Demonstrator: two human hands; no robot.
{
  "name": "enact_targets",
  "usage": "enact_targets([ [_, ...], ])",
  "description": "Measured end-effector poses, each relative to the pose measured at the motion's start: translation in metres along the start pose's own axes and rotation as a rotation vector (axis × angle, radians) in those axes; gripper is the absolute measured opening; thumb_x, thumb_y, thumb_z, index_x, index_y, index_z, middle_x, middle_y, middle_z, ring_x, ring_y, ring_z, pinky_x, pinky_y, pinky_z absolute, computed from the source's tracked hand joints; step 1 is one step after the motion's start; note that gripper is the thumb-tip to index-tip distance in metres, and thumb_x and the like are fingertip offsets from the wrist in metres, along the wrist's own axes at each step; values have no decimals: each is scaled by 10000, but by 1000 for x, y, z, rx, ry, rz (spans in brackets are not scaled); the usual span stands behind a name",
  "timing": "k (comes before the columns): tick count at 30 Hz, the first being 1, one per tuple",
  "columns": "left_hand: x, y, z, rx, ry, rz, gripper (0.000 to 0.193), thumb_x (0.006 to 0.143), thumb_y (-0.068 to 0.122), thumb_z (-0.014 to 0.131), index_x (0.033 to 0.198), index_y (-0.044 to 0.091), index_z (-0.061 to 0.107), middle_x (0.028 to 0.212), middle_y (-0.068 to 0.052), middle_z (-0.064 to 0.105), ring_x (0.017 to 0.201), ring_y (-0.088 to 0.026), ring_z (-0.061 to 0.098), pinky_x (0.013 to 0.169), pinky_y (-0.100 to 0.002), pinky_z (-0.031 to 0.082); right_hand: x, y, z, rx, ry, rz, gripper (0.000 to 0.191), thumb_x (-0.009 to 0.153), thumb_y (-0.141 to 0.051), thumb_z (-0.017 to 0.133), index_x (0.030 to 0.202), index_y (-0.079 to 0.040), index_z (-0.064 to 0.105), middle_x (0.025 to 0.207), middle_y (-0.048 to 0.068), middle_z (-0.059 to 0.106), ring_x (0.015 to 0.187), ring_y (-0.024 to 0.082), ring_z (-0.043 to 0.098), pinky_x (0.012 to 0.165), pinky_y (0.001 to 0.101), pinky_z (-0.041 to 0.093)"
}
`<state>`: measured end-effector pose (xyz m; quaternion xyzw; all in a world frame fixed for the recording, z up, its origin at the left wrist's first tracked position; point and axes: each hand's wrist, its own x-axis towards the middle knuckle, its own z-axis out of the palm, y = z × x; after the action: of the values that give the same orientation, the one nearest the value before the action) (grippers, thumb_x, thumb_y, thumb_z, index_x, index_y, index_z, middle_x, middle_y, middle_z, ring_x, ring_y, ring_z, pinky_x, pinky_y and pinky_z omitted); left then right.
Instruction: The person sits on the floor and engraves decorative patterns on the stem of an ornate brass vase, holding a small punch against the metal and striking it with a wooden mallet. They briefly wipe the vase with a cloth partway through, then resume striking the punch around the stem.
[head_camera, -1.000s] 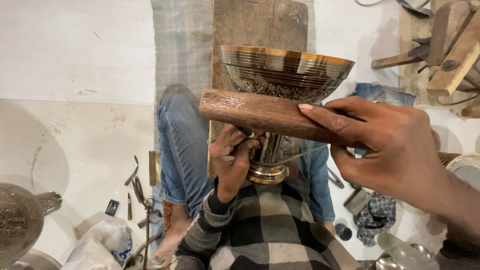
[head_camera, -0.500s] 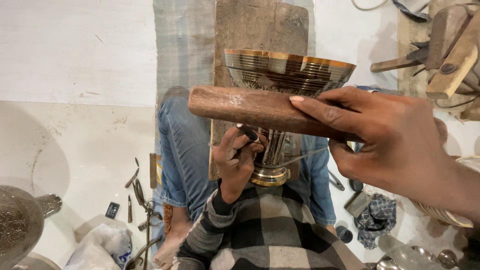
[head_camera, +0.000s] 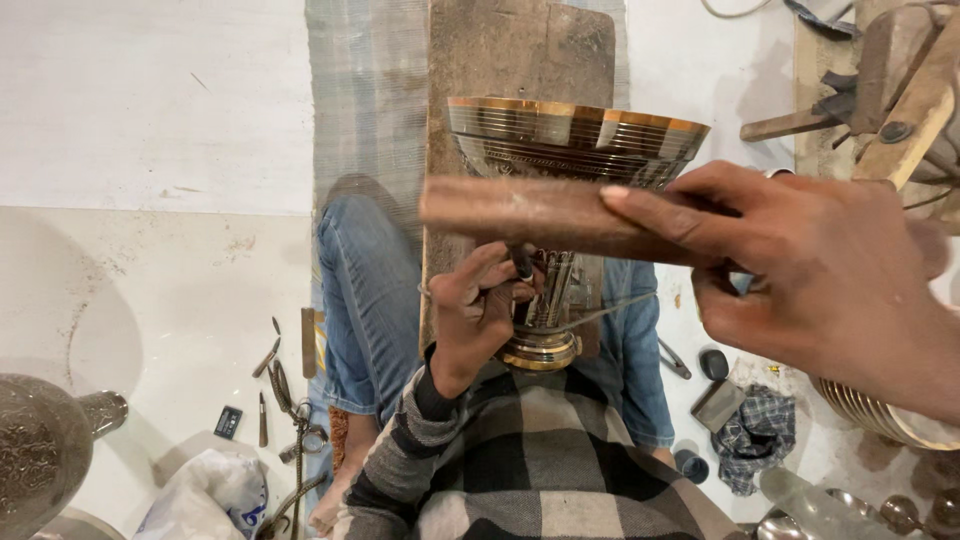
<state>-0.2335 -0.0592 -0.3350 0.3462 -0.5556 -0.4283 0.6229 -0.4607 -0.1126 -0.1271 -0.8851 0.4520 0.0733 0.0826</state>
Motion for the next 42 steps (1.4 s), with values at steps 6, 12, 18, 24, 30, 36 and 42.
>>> enact_targets([
  [6,8,10,-3,194,-137,-63,331,974,-120,634,1284,-5,629,1131,-158,783,1024,-259,805,866,-308,694,-15,10,16,193,71,29,817,731,-66,731,1476,-320,514,1164,22,708,647,139,697,533,291,568],
  [12,22,17,-12,171,-356,-45,624,706,-204,573,1313,-61,593,1227,-218,724,1103,-308,745,946,-330,652,-49,9,48,264,243,114,756,705,33,766,1406,-186,588,1094,97,726,642,184,668,517,303,528],
  [18,32,15,-18,363,-507,92,571,686,-130,627,1214,78,696,959,-163,789,832,-292,778,748,-368,636,-79,3,78,342,449,66,751,679,44,735,1408,-92,613,1194,168,700,816,187,719,679,293,592],
  [24,37,7,-21,255,-595,90,648,637,-159,545,1233,51,688,890,-169,768,768,-284,782,703,-362,653,-82,-6,99,365,609,27,639,751,25,758,1367,-47,604,1158,161,692,875,201,714,714,279,606],
  [30,14,2,-11,12,-138,-60,351,949,-208,582,1248,-31,633,998,-128,779,916,-224,798,768,-298,686,-93,-7,87,528,502,314,699,701,26,758,1379,-80,625,1136,136,709,856,191,703,711,285,555],
  [36,10,-9,-9,-109,-151,-110,370,917,-215,533,1227,-45,641,981,-131,774,941,-215,796,785,-283,676,-62,-2,55,450,383,208,769,670,48,732,1406,-152,634,1191,128,727,901,169,734,728,263,577],
  [42,11,-17,-9,-107,-171,-89,383,910,-194,562,1250,-34,639,925,-111,785,843,-191,792,733,-258,649,-37,-5,4,393,206,184,799,720,20,733,1469,-190,549,1200,102,719,817,183,745,666,277,608],
])
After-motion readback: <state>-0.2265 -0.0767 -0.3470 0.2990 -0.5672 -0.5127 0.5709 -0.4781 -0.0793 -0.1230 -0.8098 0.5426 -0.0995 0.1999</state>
